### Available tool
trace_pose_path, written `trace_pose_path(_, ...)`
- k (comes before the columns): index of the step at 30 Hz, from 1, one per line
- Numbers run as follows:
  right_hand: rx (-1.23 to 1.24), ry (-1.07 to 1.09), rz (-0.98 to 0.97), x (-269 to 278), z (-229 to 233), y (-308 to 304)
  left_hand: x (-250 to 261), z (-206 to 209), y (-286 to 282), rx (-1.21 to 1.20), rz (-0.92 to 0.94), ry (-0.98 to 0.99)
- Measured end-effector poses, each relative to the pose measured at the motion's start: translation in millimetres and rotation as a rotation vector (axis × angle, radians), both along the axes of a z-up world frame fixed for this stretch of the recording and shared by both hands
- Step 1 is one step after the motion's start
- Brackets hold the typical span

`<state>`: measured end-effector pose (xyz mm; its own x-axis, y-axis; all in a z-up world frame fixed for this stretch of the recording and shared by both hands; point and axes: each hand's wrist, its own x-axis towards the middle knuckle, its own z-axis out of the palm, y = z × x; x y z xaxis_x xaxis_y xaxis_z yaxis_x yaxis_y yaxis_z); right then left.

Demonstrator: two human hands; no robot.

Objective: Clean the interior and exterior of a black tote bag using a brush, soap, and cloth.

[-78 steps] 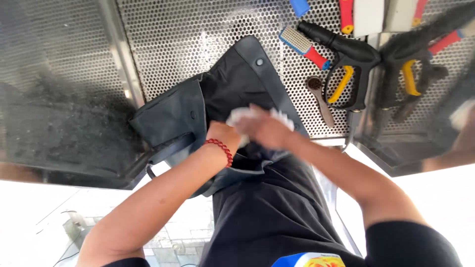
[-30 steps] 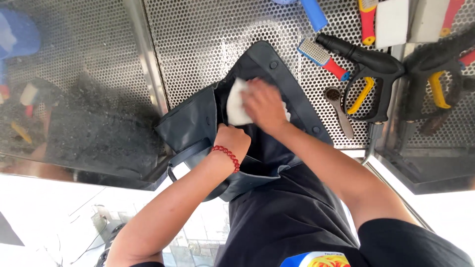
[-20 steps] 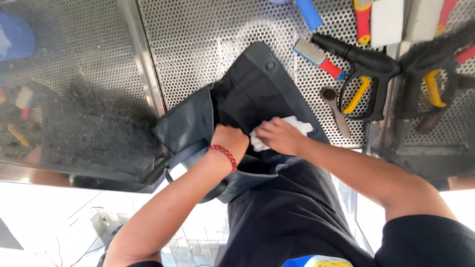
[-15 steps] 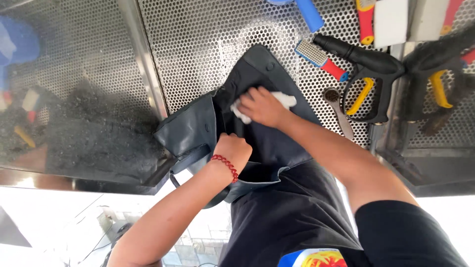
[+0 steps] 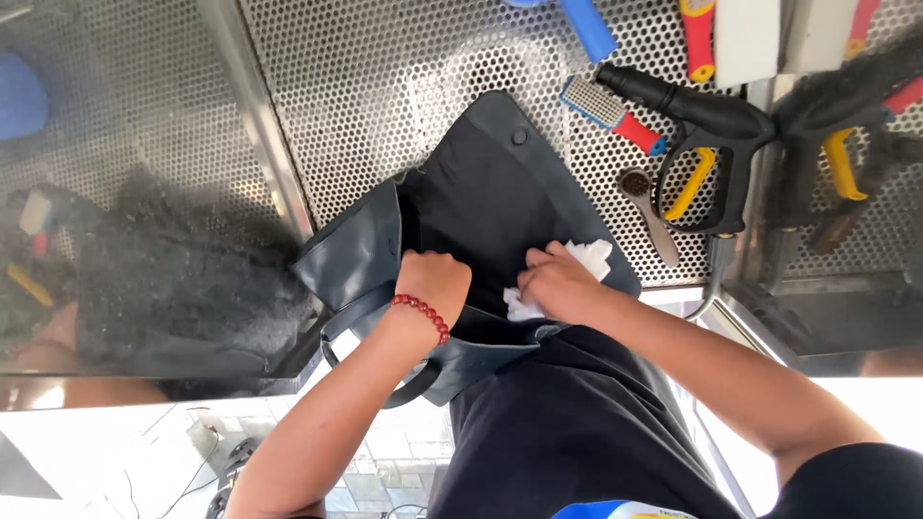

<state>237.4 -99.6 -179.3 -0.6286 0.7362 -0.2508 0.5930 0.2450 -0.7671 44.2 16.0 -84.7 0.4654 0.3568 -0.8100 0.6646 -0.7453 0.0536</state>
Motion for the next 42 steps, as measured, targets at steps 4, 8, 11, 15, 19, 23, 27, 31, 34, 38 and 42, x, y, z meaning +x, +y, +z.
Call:
trace_pose_path(4, -0.155, -0.115, 0.078, 10, 12, 2, -1, 3, -1, 0.0, -0.021, -0.002)
trace_pose_path(8, -0.456, -0.275, 0.072, 41, 14, -14, -3, 9, -2, -0.008, -0.07, -0.026)
trace_pose_path(11, -0.351, -0.368, -0.141, 51, 31, 13, -8, 12, -2, -0.027, -0.104, -0.051)
trace_pose_path(15, 0.268, 0.092, -0.705, -5, 51, 84, -9, 19, -4, -0.039, -0.103, -0.087)
trace_pose_path(19, 0.282, -0.092, -0.55, -44, -2, 54, -14, 30, -5, -0.008, -0.1, -0.042)
trace_pose_path(23, 0.087, -0.219, -0.301, -31, 24, -11, -16, 35, -4, 0.026, -0.028, -0.035)
trace_pose_path(27, -0.066, -0.119, -0.309, -2, 65, -58, -13, 37, -10, 0.016, -0.039, 0.005)
trace_pose_path(31, -0.022, -0.117, -0.334, 11, 55, -75, -8, 41, -12, 0.035, -0.052, 0.002)
trace_pose_path(34, 0.02, -0.257, -0.356, 12, 23, -68, -4, 38, -13, 0.021, -0.112, 0.0)
trace_pose_path(38, 0.331, -0.354, -0.449, 7, -12, -10, -4, 30, -21, 0.044, -0.135, -0.004)
trace_pose_path(42, 0.5, -0.151, -0.452, -16, -50, 70, -3, 23, -29, 0.034, -0.168, 0.016)
